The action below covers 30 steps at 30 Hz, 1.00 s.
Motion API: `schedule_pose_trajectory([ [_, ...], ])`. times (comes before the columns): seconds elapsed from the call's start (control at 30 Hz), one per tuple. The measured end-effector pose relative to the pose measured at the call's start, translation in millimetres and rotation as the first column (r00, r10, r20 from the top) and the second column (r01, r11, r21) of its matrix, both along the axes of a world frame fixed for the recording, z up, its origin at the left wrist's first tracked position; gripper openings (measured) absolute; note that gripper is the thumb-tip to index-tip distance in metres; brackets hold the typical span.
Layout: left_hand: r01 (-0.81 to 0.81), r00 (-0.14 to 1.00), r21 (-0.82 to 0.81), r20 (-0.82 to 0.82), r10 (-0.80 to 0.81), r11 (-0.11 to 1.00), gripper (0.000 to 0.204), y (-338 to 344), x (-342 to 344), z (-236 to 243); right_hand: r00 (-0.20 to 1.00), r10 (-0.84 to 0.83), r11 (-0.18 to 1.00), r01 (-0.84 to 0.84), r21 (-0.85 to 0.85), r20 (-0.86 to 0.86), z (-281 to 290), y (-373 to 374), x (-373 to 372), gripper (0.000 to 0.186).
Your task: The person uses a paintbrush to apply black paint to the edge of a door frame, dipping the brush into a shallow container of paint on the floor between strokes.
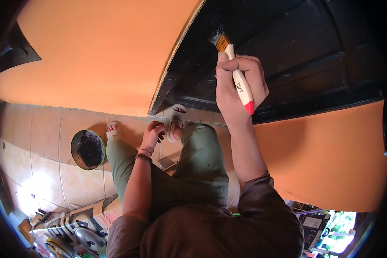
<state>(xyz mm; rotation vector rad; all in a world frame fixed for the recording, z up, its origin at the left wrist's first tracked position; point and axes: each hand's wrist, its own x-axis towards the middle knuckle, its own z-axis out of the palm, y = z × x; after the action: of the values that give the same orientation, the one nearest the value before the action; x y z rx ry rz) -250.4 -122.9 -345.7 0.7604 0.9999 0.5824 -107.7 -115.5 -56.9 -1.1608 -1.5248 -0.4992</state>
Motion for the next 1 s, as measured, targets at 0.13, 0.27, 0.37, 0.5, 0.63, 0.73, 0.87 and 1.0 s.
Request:
schedule_pose_trajectory([
  [0.13,0.030,0.999,0.007,-0.033,-0.030,1.000,0.027,-1.7,-3.8,2.6,0.994,0.005,0.991,0.009,0.133,-0.112,1.7,-9.8,-6.8,0.021],
  [0.27,0.019,1.000,0.000,-0.010,-0.019,1.000,0.028,-0.2,-4.4,2.4,0.996,0.035,0.999,-0.038,0.029,0.078,-10.5,3.6,0.5,0.021],
  [0.37,0.012,0.999,-0.007,-0.039,-0.012,1.000,0.028,2.2,-8.5,3.1,0.998,0.063,0.995,-0.064,-0.080,-0.014,-25.0,-11.3,4.7,0.017],
  [0.5,0.028,0.999,-0.011,-0.018,-0.028,1.000,0.028,-1.6,-7.5,1.5,1.000,-0.021,0.999,0.022,0.045,-0.005,-39.8,-4.8,4.6,0.019],
  [0.63,0.003,0.999,-0.034,-0.042,-0.004,0.999,0.028,4.9,-12.9,2.4,0.991,0.129,0.988,-0.124,-0.096,0.044,-58.5,-3.8,11.4,0.019],
  [0.73,-0.038,0.999,-0.065,-0.019,0.036,0.997,0.028,4.2,-16.3,1.4,0.996,0.005,0.999,-0.002,0.040,-0.088,-54.0,-12.0,-2.6,0.018],
  [0.87,0.006,1.000,-0.072,-0.018,-0.007,0.997,0.027,1.8,-17.2,0.9,1.000,0.019,0.999,-0.018,-0.027,0.023,-65.6,-1.3,8.1,0.018],
  [1.0,-0.047,0.999,-0.076,-0.016,0.046,0.996,0.027,4.1,-18.3,0.9,0.997,0.014,1.000,-0.015,-0.020,-0.080,-61.9,-17.3,1.5,0.019],
])
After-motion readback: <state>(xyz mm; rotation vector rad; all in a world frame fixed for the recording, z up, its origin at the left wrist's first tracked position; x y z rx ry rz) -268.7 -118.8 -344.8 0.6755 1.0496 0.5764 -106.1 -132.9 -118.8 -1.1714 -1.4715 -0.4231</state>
